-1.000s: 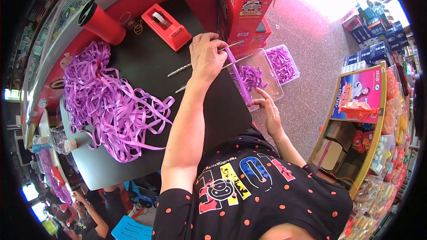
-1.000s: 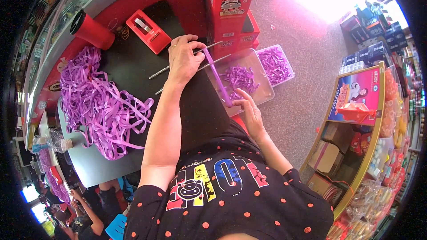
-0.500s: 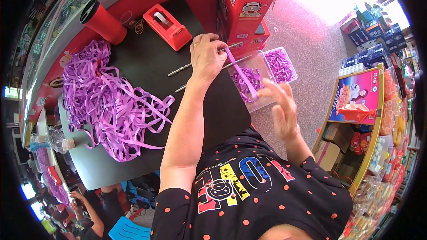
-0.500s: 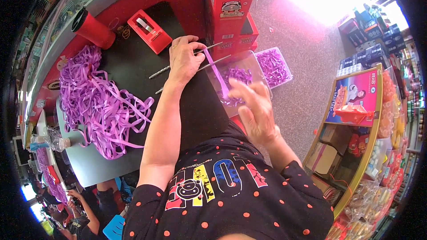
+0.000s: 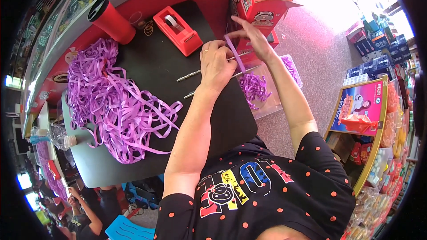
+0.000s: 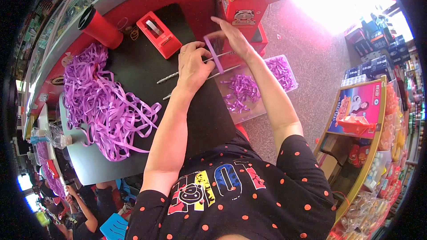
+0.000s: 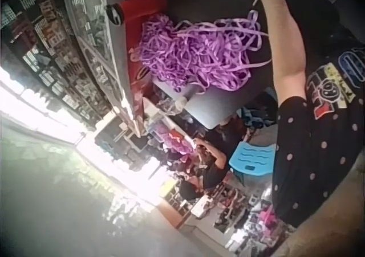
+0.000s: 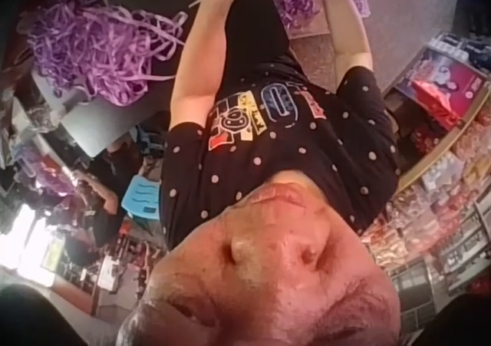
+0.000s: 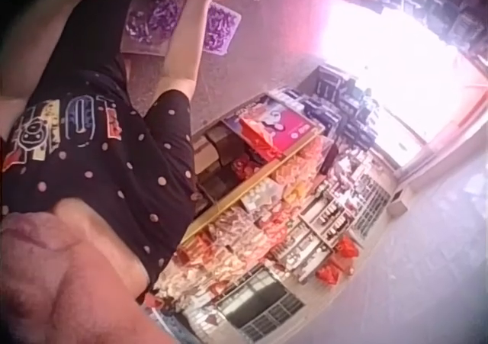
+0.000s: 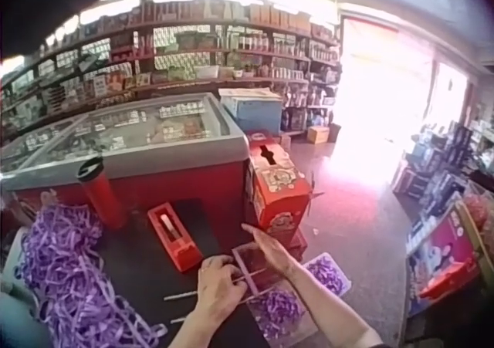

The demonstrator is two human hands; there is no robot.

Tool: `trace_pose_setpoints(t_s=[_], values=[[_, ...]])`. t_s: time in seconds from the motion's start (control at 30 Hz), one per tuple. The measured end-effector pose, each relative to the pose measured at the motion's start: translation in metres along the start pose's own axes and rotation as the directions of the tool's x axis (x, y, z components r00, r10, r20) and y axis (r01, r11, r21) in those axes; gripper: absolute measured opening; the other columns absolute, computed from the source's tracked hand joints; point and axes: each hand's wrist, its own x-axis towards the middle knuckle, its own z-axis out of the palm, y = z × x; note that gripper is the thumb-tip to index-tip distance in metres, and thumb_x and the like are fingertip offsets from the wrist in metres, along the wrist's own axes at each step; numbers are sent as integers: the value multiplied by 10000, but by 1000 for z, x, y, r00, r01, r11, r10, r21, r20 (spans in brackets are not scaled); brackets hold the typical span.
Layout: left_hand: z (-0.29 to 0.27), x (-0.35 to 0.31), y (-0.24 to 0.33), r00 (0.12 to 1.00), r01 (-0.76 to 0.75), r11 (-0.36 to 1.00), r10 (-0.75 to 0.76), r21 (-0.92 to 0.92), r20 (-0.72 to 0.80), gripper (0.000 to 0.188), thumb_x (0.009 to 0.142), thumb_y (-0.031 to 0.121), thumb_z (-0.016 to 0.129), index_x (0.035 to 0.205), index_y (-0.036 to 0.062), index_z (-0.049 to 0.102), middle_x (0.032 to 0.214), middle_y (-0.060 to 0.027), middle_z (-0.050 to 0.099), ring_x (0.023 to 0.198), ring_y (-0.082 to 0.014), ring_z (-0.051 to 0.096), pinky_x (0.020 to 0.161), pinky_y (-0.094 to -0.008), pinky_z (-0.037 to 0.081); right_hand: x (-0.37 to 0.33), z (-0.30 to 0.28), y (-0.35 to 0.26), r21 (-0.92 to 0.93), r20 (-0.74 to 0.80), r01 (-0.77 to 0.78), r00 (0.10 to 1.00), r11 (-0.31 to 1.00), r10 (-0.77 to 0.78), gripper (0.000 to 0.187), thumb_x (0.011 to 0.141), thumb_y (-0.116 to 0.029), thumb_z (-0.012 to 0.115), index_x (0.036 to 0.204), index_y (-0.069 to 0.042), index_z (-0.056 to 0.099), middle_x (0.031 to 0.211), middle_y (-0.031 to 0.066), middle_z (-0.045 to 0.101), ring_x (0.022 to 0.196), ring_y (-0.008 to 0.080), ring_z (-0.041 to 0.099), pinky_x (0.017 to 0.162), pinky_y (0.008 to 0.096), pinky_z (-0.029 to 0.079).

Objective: The recorder is wrapping purple ribbons around metal rods to create decorative bows and securing them with tape.

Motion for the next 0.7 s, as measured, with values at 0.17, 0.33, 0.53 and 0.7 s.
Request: trace_pose_setpoints(t_s=[0.17,0.33,0.53,0.7], values=[[0,0,-2,1000,7,1000,-7,-15,10,82,611,74,695,688,49,681,1056,-82,609,1089,-282,501,912,-400,399,-37,-7,59,-187,41,-16,999,982,24,568,1020,-438,240,1420,-49,350,1062,110,666,1044,159,573,956,304,381],[-5,2,-5,1000,3,999,-2,-43,7,129,623,70,692,750,52,684,1051,-83,611,1086,-292,502,918,-400,403,-112,27,46,276,-51,-166,981,947,187,439,1020,-306,300,1278,-5,489,1163,107,596,1067,169,571,958,312,418],[-6,-1,-7,999,37,999,-37,-19,13,250,699,127,677,935,48,687,1173,-156,573,1152,-334,481,1002,-402,381,-118,41,36,172,-193,-14,980,985,48,386,1012,-286,329,1144,5,545,1070,98,623,1012,174,592,907,310,448],[-2,-2,-3,1000,18,1000,-18,-25,8,237,651,118,723,873,45,687,1144,-156,574,1122,-336,490,975,-420,393,-79,11,65,-26,-144,-58,988,998,54,403,995,-295,365,1134,20,574,1075,116,635,1025,199,590,955,327,412]])
